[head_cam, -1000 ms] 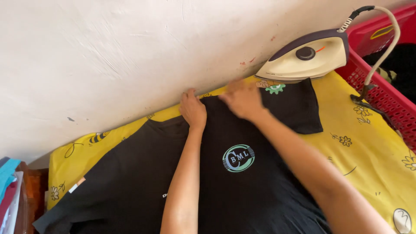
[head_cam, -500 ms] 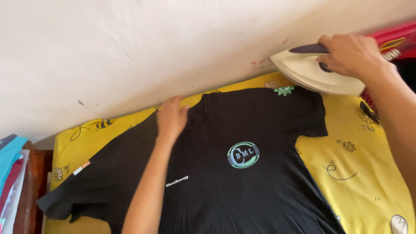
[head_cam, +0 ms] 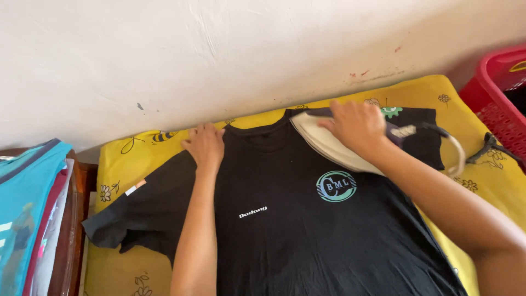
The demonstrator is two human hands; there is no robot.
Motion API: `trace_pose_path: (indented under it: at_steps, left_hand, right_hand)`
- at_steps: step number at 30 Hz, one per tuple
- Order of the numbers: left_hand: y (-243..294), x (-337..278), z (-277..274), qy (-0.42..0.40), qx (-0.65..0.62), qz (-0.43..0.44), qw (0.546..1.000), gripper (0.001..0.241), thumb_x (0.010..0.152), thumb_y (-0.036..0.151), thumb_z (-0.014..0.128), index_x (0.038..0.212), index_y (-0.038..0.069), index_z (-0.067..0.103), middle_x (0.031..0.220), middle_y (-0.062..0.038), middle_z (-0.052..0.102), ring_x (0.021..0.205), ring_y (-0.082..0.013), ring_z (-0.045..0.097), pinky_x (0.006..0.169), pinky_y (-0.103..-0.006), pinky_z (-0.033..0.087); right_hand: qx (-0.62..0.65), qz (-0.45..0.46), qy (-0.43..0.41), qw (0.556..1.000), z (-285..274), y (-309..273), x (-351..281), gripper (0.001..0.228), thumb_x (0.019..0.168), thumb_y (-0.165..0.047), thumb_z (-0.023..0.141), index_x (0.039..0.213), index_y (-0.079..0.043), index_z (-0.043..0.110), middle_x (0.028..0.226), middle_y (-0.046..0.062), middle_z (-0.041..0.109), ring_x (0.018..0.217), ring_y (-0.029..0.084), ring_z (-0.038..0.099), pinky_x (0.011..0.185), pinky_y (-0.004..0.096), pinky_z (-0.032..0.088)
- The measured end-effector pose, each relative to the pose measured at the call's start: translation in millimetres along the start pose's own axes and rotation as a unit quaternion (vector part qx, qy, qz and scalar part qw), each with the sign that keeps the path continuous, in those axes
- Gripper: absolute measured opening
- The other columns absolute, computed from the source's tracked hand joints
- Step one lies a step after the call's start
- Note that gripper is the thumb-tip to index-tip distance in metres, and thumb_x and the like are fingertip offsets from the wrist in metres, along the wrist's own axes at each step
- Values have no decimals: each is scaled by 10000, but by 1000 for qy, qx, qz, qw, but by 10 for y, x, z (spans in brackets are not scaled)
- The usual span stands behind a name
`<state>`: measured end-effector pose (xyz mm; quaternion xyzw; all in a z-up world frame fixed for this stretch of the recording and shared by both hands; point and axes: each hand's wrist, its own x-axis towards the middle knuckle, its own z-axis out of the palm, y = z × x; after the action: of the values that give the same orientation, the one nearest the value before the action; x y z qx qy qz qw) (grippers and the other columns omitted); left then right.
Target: The person irons a black t-shirt laid out on a yellow patterned ironing board. They smooth the fabric with their hands and use a white electric iron to press the shirt, moving it across the sleeves and body of the garment.
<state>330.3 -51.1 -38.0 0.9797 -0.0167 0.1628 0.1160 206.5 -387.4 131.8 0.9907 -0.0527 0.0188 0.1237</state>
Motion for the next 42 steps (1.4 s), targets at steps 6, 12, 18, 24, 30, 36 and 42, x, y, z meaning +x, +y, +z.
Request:
trace_pose_path:
  at_steps: [6,12,18,24,30,36,42]
  left_hand:
    - [8,-57,40,40,8,10,999,258,1018,391,630,976,137,646,971,-66,657,1081,-316,591,929,-572,382]
    - [41,-67,-13,34,-4,9,999,255,1010,402,633,981,148,628,981,-59,662,1093,-316,580,935,-588,365]
    - [101,-109,-248,19,-73,-1,997,173,991,310,653,951,147,609,939,-68,639,1085,-335,567,948,-604,324]
    - [57,-88,-167,25,-94,-5,995,202,1028,331,562,967,146,614,941,-83,647,1089,-335,575,966,-612,323]
    - [243,-42,-265,-56,-37,-7,998,490,1006,581,454,1184,152,611,1208,-104,630,1226,-369,524,1029,-750,289]
    - [197,-48,72,39,13,6,999,356,972,515,622,1057,171,595,1020,-43,635,1109,-294,571,1002,-758,286]
    - [177,-44,54,47,-2,6,999,356,968,534,624,1024,185,580,988,-28,614,1104,-282,579,1011,-750,307]
  right_hand:
    - [-2,-6,41,999,308,-65,518,531,928,-654,595,1103,-168,719,893,141,773,890,398,775,721,507,588]
    - [-49,58,-45,996,-4,134,-376,536,965,-672,522,1174,-209,693,949,144,786,964,406,773,792,491,579]
    - [-28,46,27,998,154,59,362,505,960,-626,610,1107,-162,740,934,154,786,948,396,771,749,488,591]
    - [-38,48,18,998,96,190,160,547,923,-675,611,1100,-179,756,967,153,793,969,396,773,765,489,586]
    - [-26,45,-63,997,-412,21,-338,664,894,-797,494,1158,-227,708,990,177,795,1008,415,760,807,497,587]
    - [-6,-61,51,997,147,-393,526,506,893,-680,612,1090,-227,719,878,145,774,913,382,776,757,480,587]
    - [-20,-35,51,998,244,-274,585,512,883,-672,648,1069,-202,733,886,133,781,893,386,776,722,480,589]
